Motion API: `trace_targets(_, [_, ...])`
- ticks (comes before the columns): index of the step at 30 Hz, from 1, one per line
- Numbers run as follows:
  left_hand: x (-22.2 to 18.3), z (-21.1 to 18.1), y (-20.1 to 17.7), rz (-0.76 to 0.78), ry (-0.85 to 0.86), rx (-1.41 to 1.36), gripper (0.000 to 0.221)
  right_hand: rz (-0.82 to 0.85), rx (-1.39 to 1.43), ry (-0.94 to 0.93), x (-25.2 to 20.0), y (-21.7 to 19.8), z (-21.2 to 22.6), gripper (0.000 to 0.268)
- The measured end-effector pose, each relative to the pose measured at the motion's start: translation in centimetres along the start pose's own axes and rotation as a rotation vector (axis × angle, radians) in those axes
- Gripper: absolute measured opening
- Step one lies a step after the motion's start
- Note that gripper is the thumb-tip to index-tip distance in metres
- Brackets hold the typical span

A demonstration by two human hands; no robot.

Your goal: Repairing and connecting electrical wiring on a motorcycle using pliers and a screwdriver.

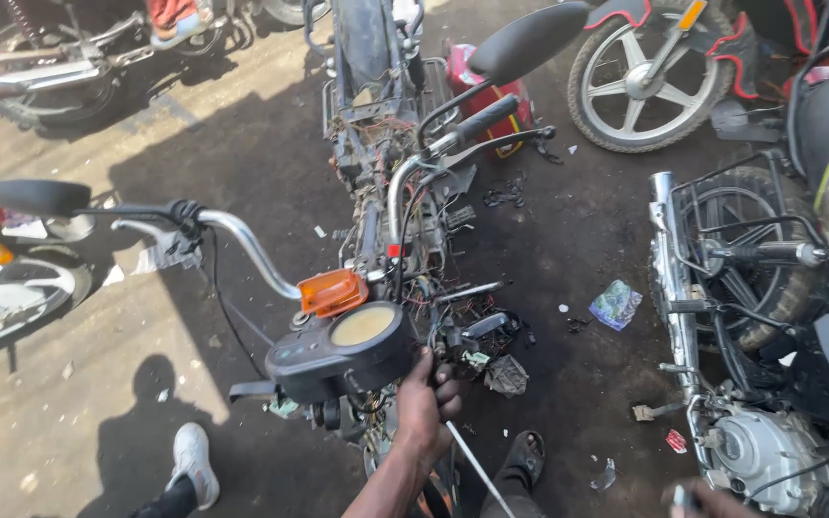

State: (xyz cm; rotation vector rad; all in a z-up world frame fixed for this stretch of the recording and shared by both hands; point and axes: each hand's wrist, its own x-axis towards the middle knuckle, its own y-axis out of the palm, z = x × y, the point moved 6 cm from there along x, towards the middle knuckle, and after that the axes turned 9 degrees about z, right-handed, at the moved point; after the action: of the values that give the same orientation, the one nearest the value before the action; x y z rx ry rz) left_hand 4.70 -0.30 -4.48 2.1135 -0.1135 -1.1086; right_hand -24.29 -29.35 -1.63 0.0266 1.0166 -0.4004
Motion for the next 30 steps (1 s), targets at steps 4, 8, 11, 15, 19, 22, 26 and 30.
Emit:
trace_targets(4, [0.2, 0.2, 0.4, 0.072, 0.007, 0.030, 0.019, -0.063, 0.277, -0.281, -1.2, 3.9, 8.5, 0.033])
trace_targets(8, [-0.4, -0.4, 0.2, 0.036, 0.034, 0.074, 0.022, 0.151, 0.080, -1.107, -6.8, 15.4, 23.8, 0.025])
trace_targets(11, [1.7, 0.7, -1.5, 0.055, 0.024, 0.058, 0.021, 0.067, -0.073, -1.186, -7.8, 21.9, 30.3, 0.026])
trace_targets(15, [1.6, 0.8, -1.3, 0.053, 0.064, 0.021, 0.022, 0.014, -0.390, -1.507, -5.9, 27.8, 34.0, 0.025])
trace_targets(19, [0.9, 0.6, -1.2, 0.051, 0.052, 0.031, 0.027, 0.085, -0.571, -1.436, -1.7, 31.2, 33.9, 0.031])
trace_targets(22, [0.9, 0.5, -1.0, 0.064, 0.044, 0.031, 0.030, 0.096, -0.629, -1.410, -0.8, 32.0, 33.7, 0.033])
trace_targets(26, [1.6, 1.1, -1.2, 0.058, 0.005, 0.042, 0.032, 0.229, -0.712, -1.293, 0.5, 32.2, 33.9, 0.042])
trace_targets(30, [1.6, 1.0, -1.6, 0.039, 0.007, 0.031, 0.032, 0.403, -0.651, -1.118, -0.9, 31.5, 34.2, 0.050])
